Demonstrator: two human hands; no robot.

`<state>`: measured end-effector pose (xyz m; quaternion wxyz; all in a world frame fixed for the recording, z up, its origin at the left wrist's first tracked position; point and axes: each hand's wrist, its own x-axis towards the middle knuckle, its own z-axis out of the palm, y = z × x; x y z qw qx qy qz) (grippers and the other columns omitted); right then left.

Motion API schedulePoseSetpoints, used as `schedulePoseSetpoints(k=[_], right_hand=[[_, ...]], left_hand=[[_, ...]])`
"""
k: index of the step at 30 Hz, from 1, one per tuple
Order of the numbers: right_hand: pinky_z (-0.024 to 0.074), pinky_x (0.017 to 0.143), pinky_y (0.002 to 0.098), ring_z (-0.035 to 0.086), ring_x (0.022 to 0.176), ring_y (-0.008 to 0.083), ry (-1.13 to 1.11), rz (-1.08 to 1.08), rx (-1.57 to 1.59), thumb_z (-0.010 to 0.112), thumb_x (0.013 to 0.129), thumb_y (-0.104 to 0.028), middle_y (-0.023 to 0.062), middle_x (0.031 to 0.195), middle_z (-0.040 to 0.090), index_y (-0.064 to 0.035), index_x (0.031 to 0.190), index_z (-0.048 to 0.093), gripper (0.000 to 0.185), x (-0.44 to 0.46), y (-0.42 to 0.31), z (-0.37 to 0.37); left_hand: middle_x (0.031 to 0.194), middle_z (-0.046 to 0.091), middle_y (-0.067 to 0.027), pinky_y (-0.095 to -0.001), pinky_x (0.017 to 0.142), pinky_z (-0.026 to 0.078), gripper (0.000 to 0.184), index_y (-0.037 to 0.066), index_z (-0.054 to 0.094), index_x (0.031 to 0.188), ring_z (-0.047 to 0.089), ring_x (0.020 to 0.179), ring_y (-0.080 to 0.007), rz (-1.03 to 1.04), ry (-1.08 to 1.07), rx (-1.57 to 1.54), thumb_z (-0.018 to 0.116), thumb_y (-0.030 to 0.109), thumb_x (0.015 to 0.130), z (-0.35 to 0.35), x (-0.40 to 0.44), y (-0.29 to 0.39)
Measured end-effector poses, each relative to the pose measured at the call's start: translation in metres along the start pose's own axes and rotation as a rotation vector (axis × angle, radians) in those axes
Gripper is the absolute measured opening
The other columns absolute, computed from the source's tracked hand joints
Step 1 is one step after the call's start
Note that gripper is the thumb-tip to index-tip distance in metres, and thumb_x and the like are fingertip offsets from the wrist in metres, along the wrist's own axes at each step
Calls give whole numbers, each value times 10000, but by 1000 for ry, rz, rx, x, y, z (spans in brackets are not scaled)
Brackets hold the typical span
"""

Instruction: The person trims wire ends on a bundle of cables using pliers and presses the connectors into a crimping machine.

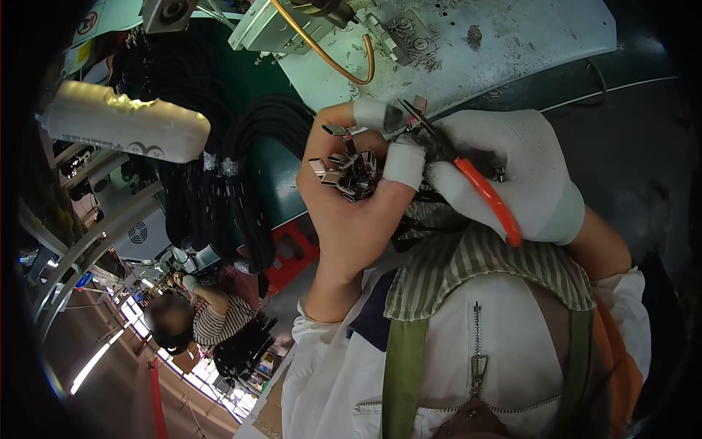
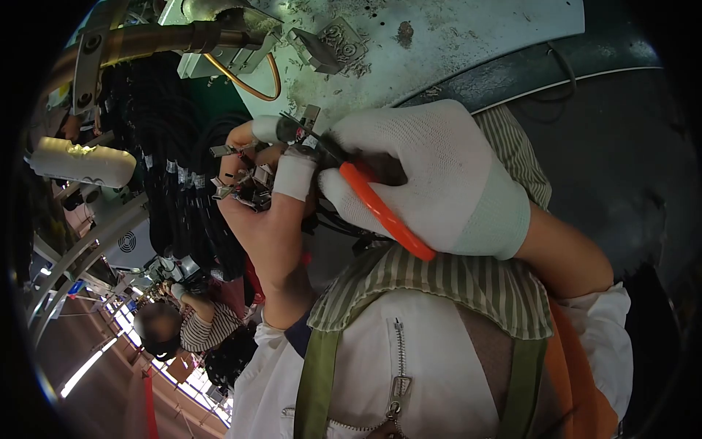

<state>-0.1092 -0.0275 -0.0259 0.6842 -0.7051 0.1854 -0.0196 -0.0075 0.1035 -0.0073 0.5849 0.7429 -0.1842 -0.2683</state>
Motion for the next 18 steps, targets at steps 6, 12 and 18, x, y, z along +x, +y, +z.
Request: schedulePoseSetpoints(k=[6,12,18], right_hand=[[461,542,324,555,604,251,361,-555,-743,712,631,-88,82,681,569,-47,963,633,344,8,18,2],[435,508,307,554,561,225,214,-461,-452,705,654,-101,92,659,561,-41,903,629,267,2,23,2],[425,507,278,571,539,182,-98,-84,65,667,706,-86,79,635,546,-24,802,623,122,1,9,-8]], left_hand=[[751,592,12,-160,577,389,213,-4,561,952,485,651,-12,-50,-44,-101,632,-79,766,-1,3,2],[748,604,3,-166,583,411,182,-12,588,908,522,666,-20,-121,-49,-94,664,-57,748,-2,7,4],[718,602,-1,-171,573,419,155,-20,603,876,533,643,-26,-107,-54,-92,677,-37,741,0,8,5]])
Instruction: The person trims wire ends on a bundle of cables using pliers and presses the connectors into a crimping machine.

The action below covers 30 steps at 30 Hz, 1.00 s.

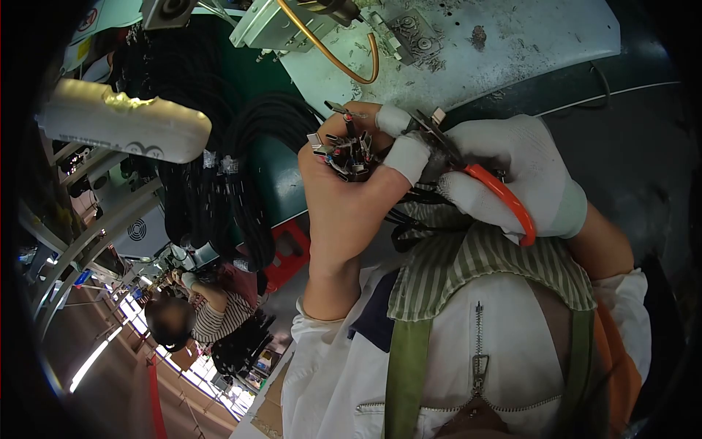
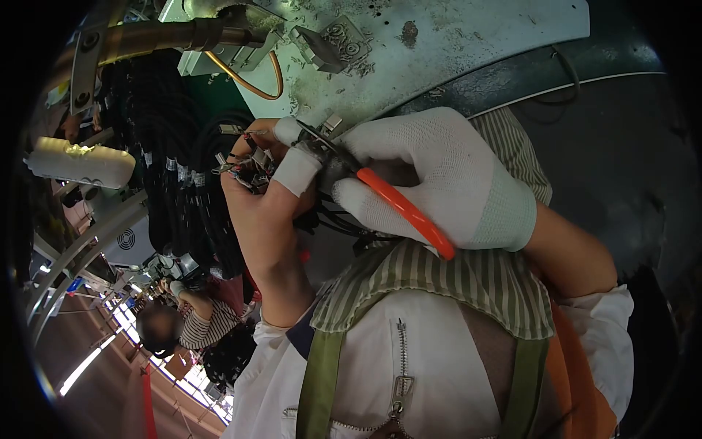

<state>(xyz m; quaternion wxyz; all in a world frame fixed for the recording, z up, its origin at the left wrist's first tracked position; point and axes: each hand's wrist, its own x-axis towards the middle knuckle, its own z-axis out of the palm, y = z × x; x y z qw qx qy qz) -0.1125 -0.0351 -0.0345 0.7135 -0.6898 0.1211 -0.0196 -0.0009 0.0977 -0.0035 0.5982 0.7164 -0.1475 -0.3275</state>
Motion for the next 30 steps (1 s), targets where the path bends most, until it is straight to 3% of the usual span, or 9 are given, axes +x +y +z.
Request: schedulePoseSetpoints(k=[2,4,6,7,9,12,18,23,30], right_hand=[[424,502,278,571,534,179,-42,101,-20,664,718,-91,80,623,545,-23,810,620,122,0,-7,-5],[424,498,278,571,528,177,-84,201,-40,661,729,-96,81,611,544,-22,818,617,123,-2,0,-4],[422,481,321,560,498,251,256,-339,-666,649,791,-164,115,598,563,-29,811,592,148,-6,24,5],[417,478,344,573,528,300,202,-204,-525,639,798,-162,130,592,553,-33,781,566,149,-7,22,3],[408,476,296,513,470,132,270,-10,-363,618,815,-124,100,565,500,-15,873,619,123,-4,13,-10],[401,453,230,502,451,84,274,-89,-452,590,858,-167,42,558,540,-8,850,619,161,16,9,-33],[406,432,203,515,434,71,152,-103,-452,571,876,-199,25,542,551,-1,790,600,217,59,7,-67],[406,434,213,514,432,80,99,-60,-391,575,869,-201,29,536,547,-3,773,590,220,91,9,-49],[405,436,227,513,430,92,88,-41,-347,579,859,-204,36,527,540,-6,749,576,226,92,12,-45]], left_hand=[[712,601,-1,-171,573,420,147,-21,605,872,533,637,-27,58,-1,-42,675,-35,744,0,0,-3],[702,598,3,-179,565,424,143,-16,610,870,532,623,-31,-96,-33,-33,683,-19,747,-2,5,-6],[696,593,4,-182,538,413,141,-15,612,872,520,595,-33,-141,-60,42,686,-2,753,-8,12,-17],[690,587,5,-185,510,401,140,-13,614,875,509,567,-36,-186,-86,116,688,16,760,-11,17,-20],[580,469,32,-197,389,229,112,1,604,886,343,423,-28,-287,-46,-8,644,82,819,-24,32,-23],[535,332,68,-201,377,178,111,27,555,894,238,403,-27,-304,-277,-211,559,137,881,-35,58,-24],[503,323,60,-192,380,191,120,69,487,805,252,405,-26,-298,-405,-208,550,131,886,-11,98,-20],[509,396,33,-203,372,212,192,48,492,662,306,402,-39,-268,-338,-25,515,50,852,-42,109,-11],[505,430,31,-208,374,238,163,37,511,653,359,407,-42,-191,-204,87,573,18,802,-31,100,-1]])
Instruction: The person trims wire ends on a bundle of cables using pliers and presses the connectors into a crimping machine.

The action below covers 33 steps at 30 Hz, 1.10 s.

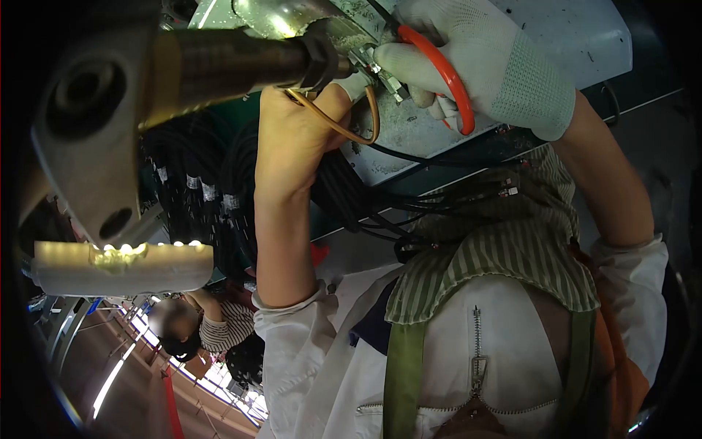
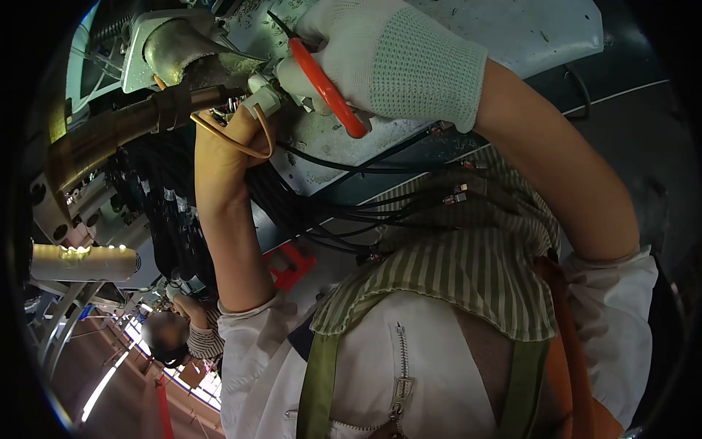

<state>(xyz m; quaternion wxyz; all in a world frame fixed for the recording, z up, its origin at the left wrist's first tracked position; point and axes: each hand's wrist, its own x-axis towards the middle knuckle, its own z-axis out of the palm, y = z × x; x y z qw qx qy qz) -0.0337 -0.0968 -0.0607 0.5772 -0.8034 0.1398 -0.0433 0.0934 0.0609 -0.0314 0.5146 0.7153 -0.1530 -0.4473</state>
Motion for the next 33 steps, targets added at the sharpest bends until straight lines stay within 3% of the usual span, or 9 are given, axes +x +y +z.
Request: schedulePoseSetpoints(k=[6,16,23,26,29,32,33], right_hand=[[405,438,239,512,428,103,-10,3,20,583,850,-206,41,520,535,-9,728,564,233,3,0,1],[405,442,259,510,424,121,-18,10,44,589,835,-211,50,508,526,-13,693,544,247,5,4,-4],[405,444,273,508,421,133,-33,30,72,594,825,-213,57,500,520,-16,669,530,260,5,5,-4],[405,445,279,508,420,138,-29,35,78,596,821,-215,59,496,517,-17,659,524,265,4,5,-5],[405,446,285,507,419,143,-29,38,89,598,816,-216,62,492,514,-18,648,518,271,4,5,-4],[405,448,291,507,418,149,-25,39,106,600,812,-217,65,489,512,-20,638,512,277,1,2,-2],[405,448,293,506,418,150,-19,39,115,600,810,-218,66,488,511,-20,635,510,279,-1,2,0]], left_hand=[[514,451,41,-211,388,271,219,42,486,583,383,424,-42,76,94,126,606,26,765,7,-6,1],[541,468,40,-226,418,311,107,25,541,653,404,466,-41,119,117,140,590,42,747,16,-5,-4],[565,482,42,-232,452,341,139,23,557,679,422,514,-42,96,126,258,608,106,777,7,-3,-7],[552,462,44,-225,434,322,146,32,527,657,414,504,-37,-42,158,268,591,84,778,6,2,-11],[528,419,43,-217,404,280,161,47,484,637,386,474,-36,115,39,123,553,37,782,2,3,-15],[535,390,39,-206,386,224,173,57,453,652,332,442,-31,30,3,-16,526,28,806,2,-2,-17],[555,365,44,-198,375,204,135,59,470,736,294,440,-27,-16,-65,-152,532,102,847,1,-7,-21]])
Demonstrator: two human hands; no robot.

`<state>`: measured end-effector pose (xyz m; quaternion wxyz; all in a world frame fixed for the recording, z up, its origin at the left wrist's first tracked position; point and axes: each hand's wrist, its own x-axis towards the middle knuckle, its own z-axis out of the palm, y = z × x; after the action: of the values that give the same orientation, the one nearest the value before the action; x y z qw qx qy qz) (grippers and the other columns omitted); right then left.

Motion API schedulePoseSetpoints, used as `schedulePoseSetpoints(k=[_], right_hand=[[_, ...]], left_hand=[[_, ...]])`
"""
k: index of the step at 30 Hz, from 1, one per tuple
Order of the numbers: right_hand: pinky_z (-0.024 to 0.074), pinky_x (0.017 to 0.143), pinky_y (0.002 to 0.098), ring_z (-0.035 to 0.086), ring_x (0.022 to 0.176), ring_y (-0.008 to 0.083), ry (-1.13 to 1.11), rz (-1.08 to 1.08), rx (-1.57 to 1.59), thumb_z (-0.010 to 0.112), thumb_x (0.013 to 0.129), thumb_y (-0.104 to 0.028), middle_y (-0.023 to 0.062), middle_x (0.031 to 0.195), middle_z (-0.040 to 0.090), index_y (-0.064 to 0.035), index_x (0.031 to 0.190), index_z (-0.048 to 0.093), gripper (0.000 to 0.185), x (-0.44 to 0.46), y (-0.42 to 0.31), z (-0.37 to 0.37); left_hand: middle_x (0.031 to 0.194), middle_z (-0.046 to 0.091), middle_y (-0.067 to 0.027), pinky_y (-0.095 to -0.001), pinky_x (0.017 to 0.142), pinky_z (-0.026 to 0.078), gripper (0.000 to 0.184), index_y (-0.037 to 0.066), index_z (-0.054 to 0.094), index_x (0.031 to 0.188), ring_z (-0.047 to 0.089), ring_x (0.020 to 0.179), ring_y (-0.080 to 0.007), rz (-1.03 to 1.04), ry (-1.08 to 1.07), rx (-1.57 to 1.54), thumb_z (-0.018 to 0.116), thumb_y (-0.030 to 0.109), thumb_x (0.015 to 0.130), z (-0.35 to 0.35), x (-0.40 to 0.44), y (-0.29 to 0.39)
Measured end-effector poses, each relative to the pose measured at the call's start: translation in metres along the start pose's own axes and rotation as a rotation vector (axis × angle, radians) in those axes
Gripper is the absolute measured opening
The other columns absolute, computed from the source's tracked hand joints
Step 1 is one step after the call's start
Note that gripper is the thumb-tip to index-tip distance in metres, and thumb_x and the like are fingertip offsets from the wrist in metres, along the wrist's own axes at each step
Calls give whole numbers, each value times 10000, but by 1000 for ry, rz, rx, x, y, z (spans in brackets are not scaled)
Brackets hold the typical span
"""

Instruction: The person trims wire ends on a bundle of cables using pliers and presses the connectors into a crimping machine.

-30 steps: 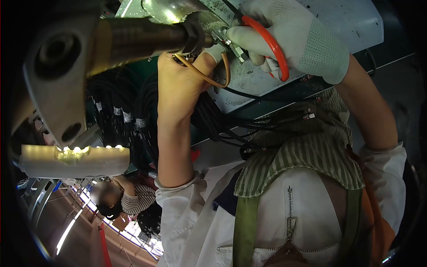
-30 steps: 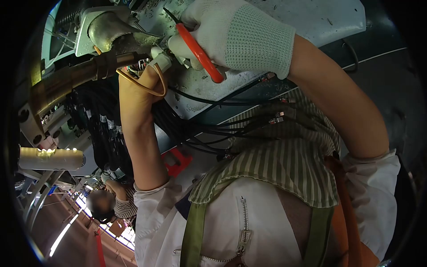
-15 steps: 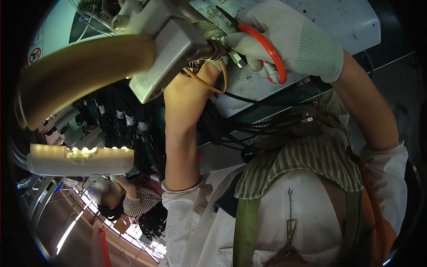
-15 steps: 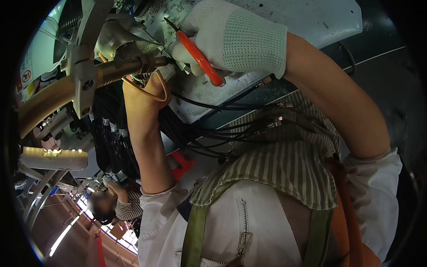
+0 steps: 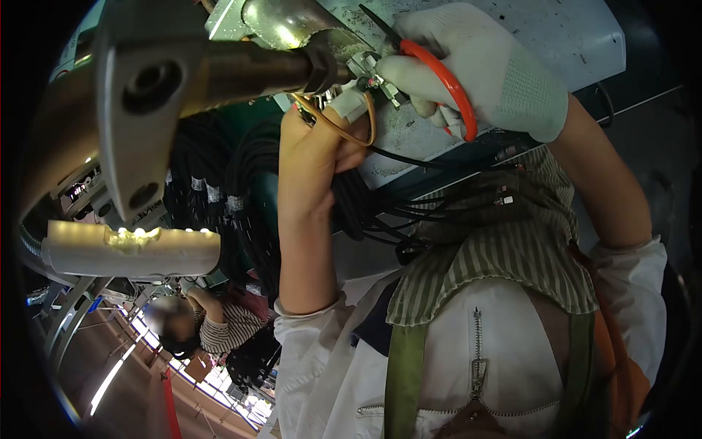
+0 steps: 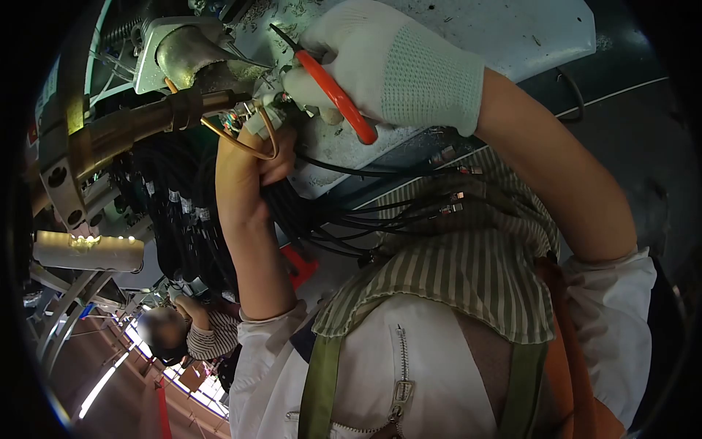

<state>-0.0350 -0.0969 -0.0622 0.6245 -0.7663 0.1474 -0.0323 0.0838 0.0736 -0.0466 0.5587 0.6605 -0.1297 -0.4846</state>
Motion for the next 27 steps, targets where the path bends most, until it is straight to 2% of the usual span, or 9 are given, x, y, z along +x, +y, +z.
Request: schedulePoseSetpoints(k=[2,8,10,13,16,18,22,25,27], right_hand=[[405,449,296,506,417,154,21,1,37,601,807,-218,68,485,509,-21,628,506,284,-6,-2,4],[410,447,289,497,409,146,-25,254,201,606,791,-209,70,495,521,-18,629,515,266,-36,-34,9],[410,449,285,501,418,136,86,82,36,609,792,-208,65,507,523,-13,637,521,264,-47,-19,14],[404,461,290,510,445,183,200,164,22,617,789,-170,89,538,506,1,710,536,205,-68,-26,9],[424,465,285,542,468,208,222,176,-100,622,791,-131,102,563,526,-3,803,578,136,-83,-12,0],[386,461,239,515,463,129,345,-80,-726,646,770,-84,76,565,514,15,931,614,192,-89,-11,0],[399,451,289,507,476,156,92,-582,-712,687,679,-151,23,552,472,-109,1039,647,364,-85,-46,13],[395,439,285,508,473,175,-51,-675,-844,686,636,-242,5,540,483,-128,913,633,304,-84,-42,16],[399,438,296,539,483,201,-118,-568,-685,692,667,-217,23,543,518,-113,842,599,224,-81,-38,15]], left_hand=[[559,356,30,-204,384,183,228,72,413,681,267,425,-35,-108,-66,-262,503,122,885,6,-11,-2],[561,406,-6,-211,370,188,215,10,483,759,303,428,-45,-170,-6,-342,503,169,903,22,-50,-6],[623,491,-49,-220,410,337,181,-37,516,898,491,500,-111,31,92,-110,484,138,930,21,-58,-12],[628,513,-53,-231,508,445,165,-56,490,1035,605,628,-165,335,311,18,455,83,953,25,-62,-20],[661,515,-55,-217,516,407,146,-38,492,1038,561,608,-126,337,96,-62,474,59,931,8,-77,-21],[774,546,-65,-220,551,407,165,-40,511,1033,540,629,-108,207,-130,-83,506,22,880,10,-84,-16],[861,602,-93,-240,646,446,287,-60,577,1016,543,660,-145,295,-389,180,610,33,747,13,-81,-19],[794,603,-106,-250,636,445,334,-72,575,1018,534,635,-158,661,-400,357,616,62,715,26,-79,-9],[808,606,-104,-257,644,451,311,-53,580,1021,548,659,-152,480,-594,405,622,71,739,6,-76,-3]])
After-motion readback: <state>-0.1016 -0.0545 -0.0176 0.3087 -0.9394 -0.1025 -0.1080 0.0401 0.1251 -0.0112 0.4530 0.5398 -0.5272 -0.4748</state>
